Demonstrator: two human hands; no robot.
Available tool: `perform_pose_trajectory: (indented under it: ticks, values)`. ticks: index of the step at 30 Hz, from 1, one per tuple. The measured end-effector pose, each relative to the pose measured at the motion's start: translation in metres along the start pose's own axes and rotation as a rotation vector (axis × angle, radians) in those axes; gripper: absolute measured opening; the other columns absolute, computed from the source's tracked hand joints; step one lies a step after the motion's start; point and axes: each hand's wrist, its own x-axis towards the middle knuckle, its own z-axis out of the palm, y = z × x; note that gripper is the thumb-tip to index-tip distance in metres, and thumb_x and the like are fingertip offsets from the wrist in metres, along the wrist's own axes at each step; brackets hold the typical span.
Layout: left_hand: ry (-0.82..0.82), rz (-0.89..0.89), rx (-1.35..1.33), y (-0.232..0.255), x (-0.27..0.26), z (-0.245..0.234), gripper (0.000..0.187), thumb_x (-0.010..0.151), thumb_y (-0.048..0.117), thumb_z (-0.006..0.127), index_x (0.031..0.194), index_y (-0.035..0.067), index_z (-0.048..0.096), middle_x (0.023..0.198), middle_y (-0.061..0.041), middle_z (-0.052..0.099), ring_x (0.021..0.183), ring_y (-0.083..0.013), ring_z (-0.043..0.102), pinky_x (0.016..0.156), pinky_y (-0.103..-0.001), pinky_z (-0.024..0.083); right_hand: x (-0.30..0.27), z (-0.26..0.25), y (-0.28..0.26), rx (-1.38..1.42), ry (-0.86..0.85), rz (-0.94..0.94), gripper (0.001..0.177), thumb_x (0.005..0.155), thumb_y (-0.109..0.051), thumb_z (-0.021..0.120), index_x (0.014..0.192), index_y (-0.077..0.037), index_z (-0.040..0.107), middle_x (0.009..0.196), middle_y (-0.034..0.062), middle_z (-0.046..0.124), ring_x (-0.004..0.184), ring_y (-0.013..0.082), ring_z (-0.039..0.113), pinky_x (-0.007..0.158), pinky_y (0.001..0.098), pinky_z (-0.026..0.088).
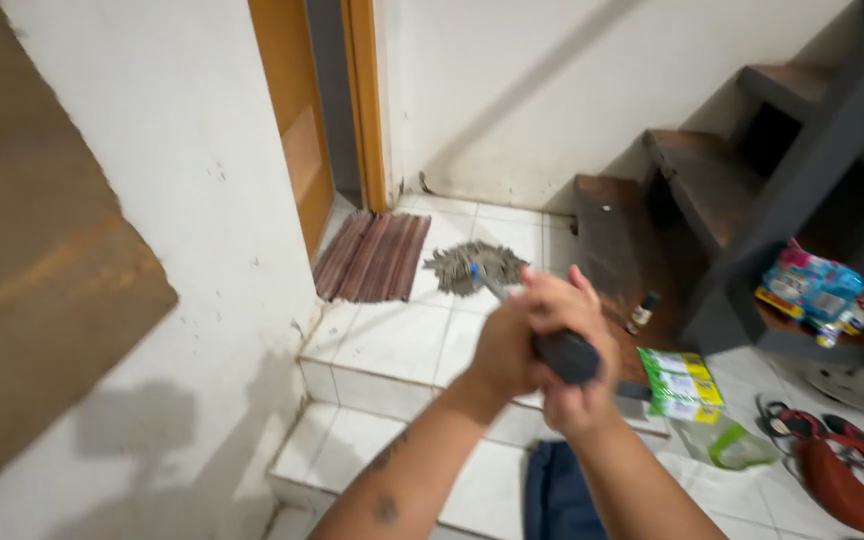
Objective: Mopping the tiled floor area near a staircase.
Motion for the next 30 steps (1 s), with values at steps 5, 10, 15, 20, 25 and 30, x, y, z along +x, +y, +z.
perform_pose_trajectory:
  ticks: [5, 10, 15, 20, 25, 30]
  values:
    - [-0.019, 0.034, -0.012, -0.043, -0.017, -0.036, 0.066, 0.086, 0.071, 0.059, 0.110, 0.010, 0.065, 0.110, -0.010, 0.069, 0.107, -0.0279, 0.069, 0.095, -0.034, 0.056, -0.008, 0.046, 0.028, 0.143, 0.005, -0.063, 0.055, 0.098, -0.063, 0.059, 0.112, -0.010, 0.056, 0.111, 0.0078, 0.070, 0.119, 0.0307, 0.063, 0.112, 0.0477, 0.046]
    - [-0.143, -0.478, -0.615, -0.146, -0.121, -0.058, 0.033, 0.097, 0.035, 0.053, 0.111, 0.005, 0.058, 0.099, -0.002, 0.060, 0.102, -0.0167, 0.065, 0.093, -0.026, 0.051, -0.049, 0.101, 0.066, -0.041, -0.234, -0.076, 0.033, 0.078, -0.033, 0.075, 0.094, -0.011, 0.056, 0.101, 0.0126, 0.067, 0.102, 0.0322, 0.063, 0.094, 0.0435, 0.045]
    - [-0.155, -0.323, -0.606, -0.058, -0.066, -0.092, 0.021, 0.093, 0.022, 0.059, 0.107, 0.007, 0.057, 0.099, -0.001, 0.060, 0.097, -0.0163, 0.064, 0.088, -0.028, 0.052, -0.017, 0.112, 0.014, -0.074, -0.140, -0.004, 0.031, 0.079, -0.033, 0.072, 0.094, -0.011, 0.056, 0.098, 0.0096, 0.066, 0.097, 0.0294, 0.064, 0.090, 0.0424, 0.050]
    - [-0.087, 0.056, -0.161, -0.019, -0.033, -0.123, 0.015, 0.088, 0.023, 0.063, 0.093, 0.009, 0.062, 0.090, -0.008, 0.066, 0.084, -0.0273, 0.069, 0.077, -0.037, 0.055, 0.001, 0.140, -0.030, -0.015, 0.095, -0.067, 0.043, 0.089, -0.050, 0.065, 0.099, -0.010, 0.058, 0.096, 0.0050, 0.068, 0.093, 0.0273, 0.067, 0.089, 0.0440, 0.055]
    - [-0.021, 0.134, 0.107, -0.133, -0.076, -0.136, 0.012, 0.083, 0.022, 0.069, 0.081, 0.013, 0.060, 0.076, -0.009, 0.065, 0.073, -0.0329, 0.066, 0.063, -0.041, 0.051, -0.033, 0.175, 0.048, -0.040, 0.001, -0.098, 0.048, 0.098, -0.051, 0.060, 0.118, -0.007, 0.057, 0.114, 0.0136, 0.066, 0.121, 0.0389, 0.062, 0.108, 0.0539, 0.047]
    - [-0.172, -0.079, 0.000, -0.166, -0.120, -0.166, 0.009, 0.095, 0.017, 0.063, 0.089, 0.012, 0.059, 0.087, -0.007, 0.065, 0.088, -0.0307, 0.065, 0.082, -0.040, 0.052, -0.079, 0.205, 0.071, -0.100, -0.161, 0.017, 0.035, 0.099, -0.036, 0.056, 0.122, -0.010, 0.054, 0.118, 0.0123, 0.068, 0.130, 0.0376, 0.060, 0.122, 0.0562, 0.037]
